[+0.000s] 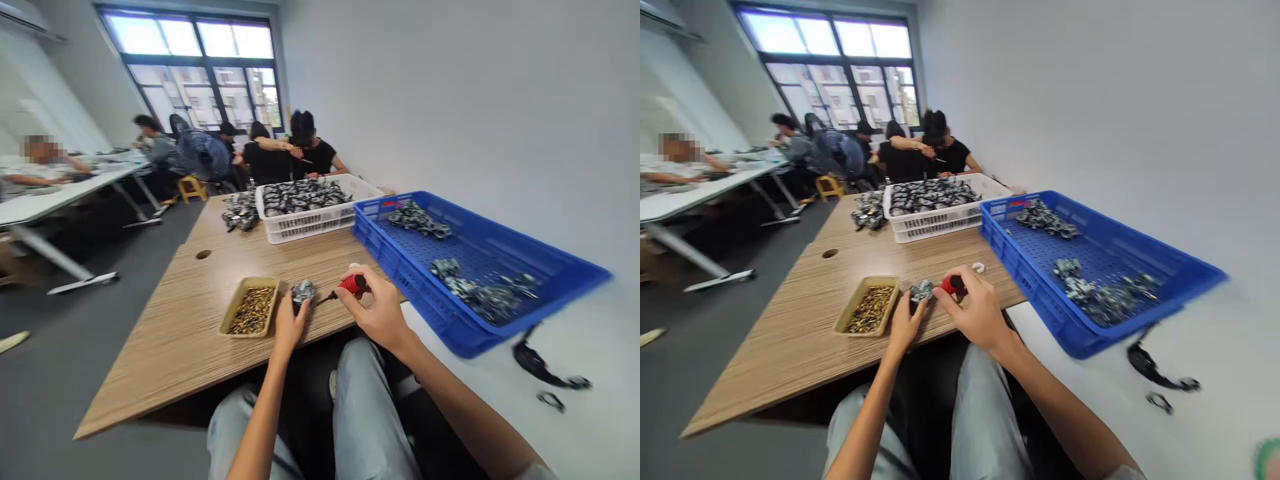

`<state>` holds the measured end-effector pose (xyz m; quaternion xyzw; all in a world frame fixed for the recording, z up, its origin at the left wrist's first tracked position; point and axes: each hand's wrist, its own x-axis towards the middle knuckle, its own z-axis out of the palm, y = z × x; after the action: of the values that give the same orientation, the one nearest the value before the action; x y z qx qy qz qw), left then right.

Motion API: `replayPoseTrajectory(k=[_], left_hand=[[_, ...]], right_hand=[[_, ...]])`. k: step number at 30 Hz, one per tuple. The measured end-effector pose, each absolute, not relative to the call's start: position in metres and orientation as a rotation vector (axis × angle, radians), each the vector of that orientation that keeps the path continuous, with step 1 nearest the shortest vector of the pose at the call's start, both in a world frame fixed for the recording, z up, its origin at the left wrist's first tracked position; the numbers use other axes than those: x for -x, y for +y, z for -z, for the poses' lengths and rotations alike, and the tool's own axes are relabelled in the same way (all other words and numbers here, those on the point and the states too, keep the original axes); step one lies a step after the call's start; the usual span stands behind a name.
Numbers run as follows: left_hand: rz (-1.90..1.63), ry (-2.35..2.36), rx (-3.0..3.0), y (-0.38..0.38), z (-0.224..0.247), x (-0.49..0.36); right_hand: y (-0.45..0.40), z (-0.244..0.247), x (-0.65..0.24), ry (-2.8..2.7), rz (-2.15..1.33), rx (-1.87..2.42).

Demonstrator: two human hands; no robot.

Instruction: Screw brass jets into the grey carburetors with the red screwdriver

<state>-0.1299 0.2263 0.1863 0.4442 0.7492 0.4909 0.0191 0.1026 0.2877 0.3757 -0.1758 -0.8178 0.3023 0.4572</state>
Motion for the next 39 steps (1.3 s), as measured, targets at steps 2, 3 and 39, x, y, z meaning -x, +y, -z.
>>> replayPoseTrajectory(k=[2, 3, 39], left_hand=[[-1.511, 2.292, -1.381, 0.228, -0.186, 0.133], [-1.482, 2.337, -1.379, 0.229, -0.185, 0.135], [-1.202, 2.661, -1.322, 0.246, -0.171, 0.151]], right_hand=[[0.282, -0.389, -0.121, -1.874, -0.685, 0.451], [0.280, -0.396, -0.132, -1.793, -0.656, 0.459], [0.330, -0.285, -0.465, -1.451, -0.682, 1.536]])
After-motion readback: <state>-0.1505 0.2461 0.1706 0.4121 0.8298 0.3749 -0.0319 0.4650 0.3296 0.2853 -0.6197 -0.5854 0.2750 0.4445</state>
